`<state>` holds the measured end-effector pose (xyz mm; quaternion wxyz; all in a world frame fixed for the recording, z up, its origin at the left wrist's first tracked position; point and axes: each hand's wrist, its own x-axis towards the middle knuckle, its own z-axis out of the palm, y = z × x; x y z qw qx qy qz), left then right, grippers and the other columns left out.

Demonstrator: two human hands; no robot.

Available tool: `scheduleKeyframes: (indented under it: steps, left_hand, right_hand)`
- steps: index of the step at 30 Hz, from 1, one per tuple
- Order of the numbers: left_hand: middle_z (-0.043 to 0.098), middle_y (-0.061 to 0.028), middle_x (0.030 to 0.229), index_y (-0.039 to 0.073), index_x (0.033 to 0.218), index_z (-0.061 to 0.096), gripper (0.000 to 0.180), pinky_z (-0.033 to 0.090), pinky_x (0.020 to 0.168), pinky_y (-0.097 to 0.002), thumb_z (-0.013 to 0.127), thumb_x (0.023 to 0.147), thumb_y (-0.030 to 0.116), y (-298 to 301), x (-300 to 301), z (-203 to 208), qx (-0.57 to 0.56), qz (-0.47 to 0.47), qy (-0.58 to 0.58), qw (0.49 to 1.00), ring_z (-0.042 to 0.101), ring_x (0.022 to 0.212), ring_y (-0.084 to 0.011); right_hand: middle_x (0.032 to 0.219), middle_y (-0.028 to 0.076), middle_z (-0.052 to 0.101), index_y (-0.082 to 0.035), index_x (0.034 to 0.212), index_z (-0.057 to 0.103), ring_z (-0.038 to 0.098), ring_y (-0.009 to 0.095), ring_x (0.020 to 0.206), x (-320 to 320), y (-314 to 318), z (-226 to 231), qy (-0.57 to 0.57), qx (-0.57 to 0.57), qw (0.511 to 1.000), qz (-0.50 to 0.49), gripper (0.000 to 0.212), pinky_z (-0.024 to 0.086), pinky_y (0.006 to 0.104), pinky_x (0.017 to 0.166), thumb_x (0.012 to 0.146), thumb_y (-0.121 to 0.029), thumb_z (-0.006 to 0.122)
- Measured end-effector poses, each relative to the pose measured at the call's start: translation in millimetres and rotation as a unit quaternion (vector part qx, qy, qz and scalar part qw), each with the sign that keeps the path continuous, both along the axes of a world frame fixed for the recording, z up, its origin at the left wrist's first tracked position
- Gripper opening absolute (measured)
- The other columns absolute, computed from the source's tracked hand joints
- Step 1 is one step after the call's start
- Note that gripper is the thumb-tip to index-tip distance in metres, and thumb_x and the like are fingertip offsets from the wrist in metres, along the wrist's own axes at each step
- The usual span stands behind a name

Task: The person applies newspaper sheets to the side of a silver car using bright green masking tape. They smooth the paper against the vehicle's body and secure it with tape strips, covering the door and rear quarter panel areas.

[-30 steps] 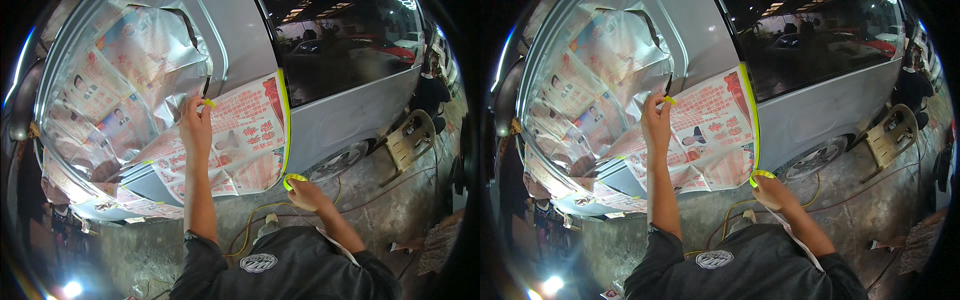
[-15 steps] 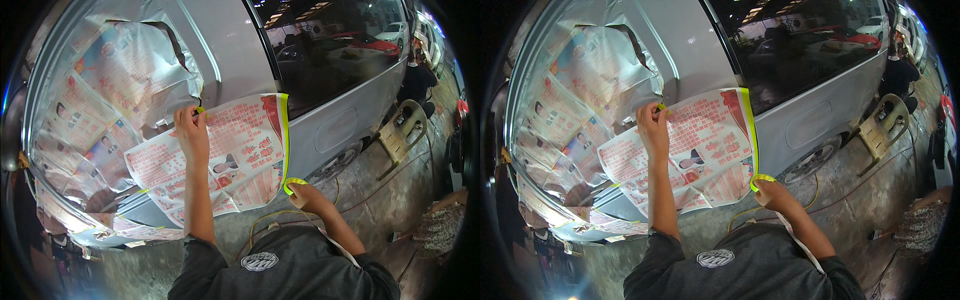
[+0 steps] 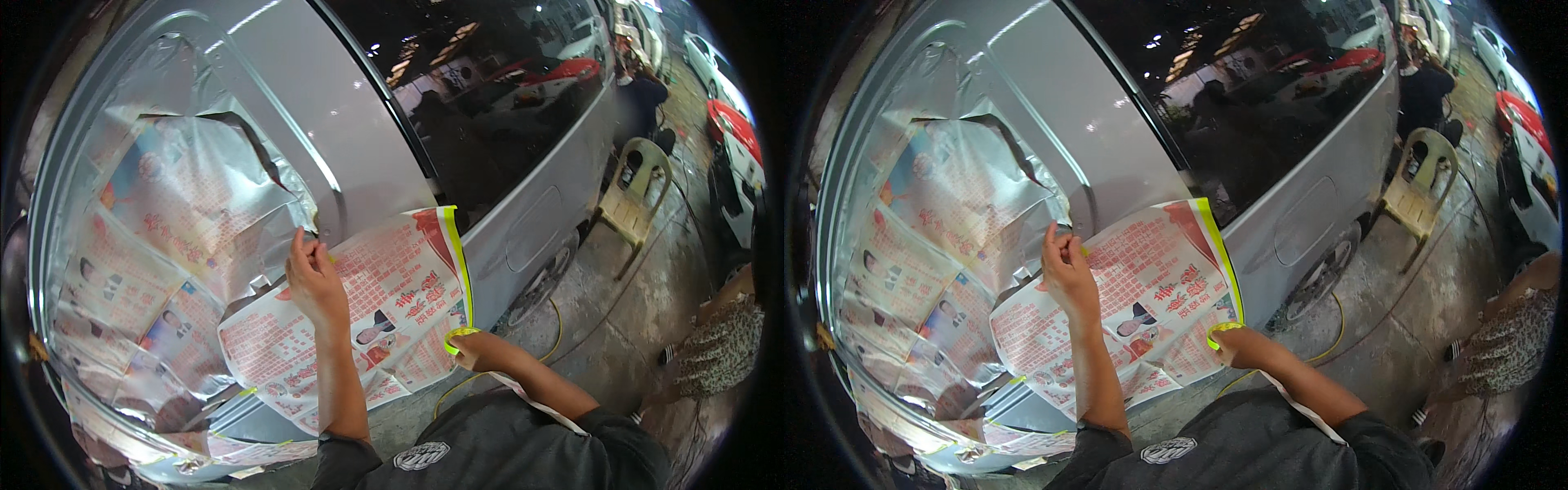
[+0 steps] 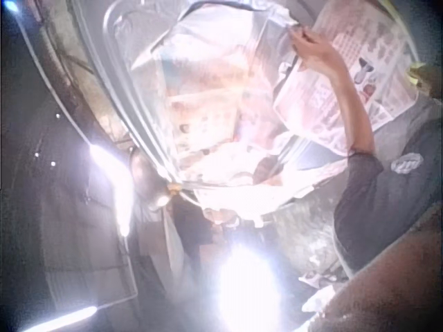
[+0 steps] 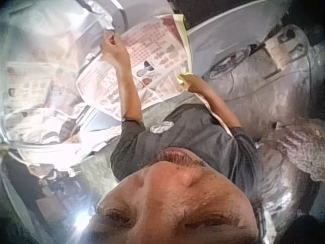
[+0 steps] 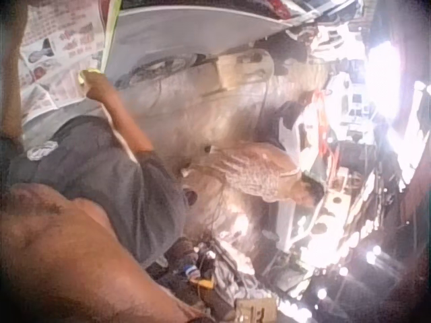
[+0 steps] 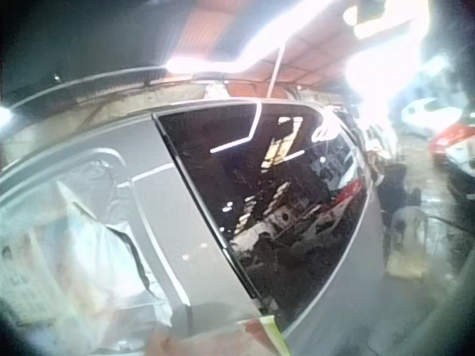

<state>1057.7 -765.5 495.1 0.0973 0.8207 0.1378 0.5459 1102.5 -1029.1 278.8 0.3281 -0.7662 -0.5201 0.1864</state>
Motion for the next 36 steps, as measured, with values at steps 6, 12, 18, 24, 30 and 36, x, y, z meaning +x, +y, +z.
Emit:
scheduleKeyframes:
  steps: [6, 12, 18, 24, 30, 36]
  left_hand:
    - [0.069, -0.0144, 0.104, 0.004, 0.128, 0.062, 0.028, 0.052, 0.081, -0.0430, 0.063, 0.100, 0.010, -0.9, 3.1, 15.3, -0.055, -0.020, 0.093, 0.994, 0.066, 0.092, -0.0300]
    - [0.067, -0.0139, 0.118, 0.003, 0.127, 0.063, 0.027, 0.052, 0.086, -0.0386, 0.060, 0.101, 0.010, -42.0, -14.1, 26.8, -0.096, -0.045, 0.016, 0.994, 0.066, 0.097, -0.0263]
    - [0.066, -0.0150, 0.130, -0.001, 0.132, 0.061, 0.031, 0.054, 0.100, -0.0358, 0.053, 0.104, 0.009, -97.9, 35.0, -33.2, -0.236, -0.406, 0.266, 0.842, 0.066, 0.118, -0.0244]
    - [0.065, -0.0207, 0.131, -0.005, 0.139, 0.052, 0.035, 0.057, 0.103, -0.0364, 0.044, 0.109, 0.011, -82.0, 113.4, -49.1, -0.444, -0.442, 0.209, 0.751, 0.068, 0.118, -0.0271]
    - [0.069, -0.0156, 0.111, -0.003, 0.131, 0.055, 0.028, 0.062, 0.083, -0.0300, 0.048, 0.109, 0.013, -85.3, 117.5, -37.0, -0.467, -0.441, 0.231, 0.731, 0.072, 0.096, -0.0204]
    - [0.065, -0.0094, 0.112, 0.004, 0.120, 0.064, 0.022, 0.056, 0.091, -0.0352, 0.066, 0.100, 0.014, -90.9, 107.0, -1.8, -0.021, -0.322, 0.166, 0.932, 0.064, 0.103, -0.0232]
  right_hand:
    - [0.103, 0.026, 0.069, -0.001, 0.110, 0.058, 0.066, 0.048, 0.094, -14.3, 10.8, -35.3, 0.015, -0.006, 0.999, -0.039, 0.028, 0.051, 0.0551, 0.080, 0.092, -0.022, 0.061]
    - [0.105, 0.026, 0.072, 0.001, 0.119, 0.060, 0.068, 0.047, 0.101, -20.5, 5.5, 10.6, 0.112, -0.129, 0.982, -0.075, 0.033, 0.054, 0.0531, 0.087, 0.093, -0.020, 0.060]
    - [0.101, 0.023, 0.074, -0.006, 0.119, 0.063, 0.071, 0.044, 0.096, -12.8, 9.0, 21.1, 0.058, -0.133, 0.988, -0.049, 0.030, 0.055, 0.0535, 0.086, 0.092, -0.017, 0.056]
    - [0.092, 0.018, 0.071, -0.010, 0.104, 0.067, 0.070, 0.042, 0.085, -11.3, 9.1, 12.8, 0.039, -0.131, 0.990, -0.042, 0.018, 0.052, 0.0547, 0.076, 0.093, -0.017, 0.055]
    - [0.092, 0.017, 0.072, -0.011, 0.108, 0.069, 0.070, 0.041, 0.085, -6.0, 17.8, 20.6, 0.015, -0.142, 0.988, -0.051, 0.020, 0.053, 0.0536, 0.073, 0.094, -0.019, 0.055]
    - [0.089, 0.017, 0.072, -0.009, 0.122, 0.072, 0.071, 0.029, 0.076, 23.6, 4.1, 65.8, 0.014, 0.217, 0.938, -0.269, 0.029, 0.057, 0.0405, 0.071, 0.094, -0.009, 0.065]
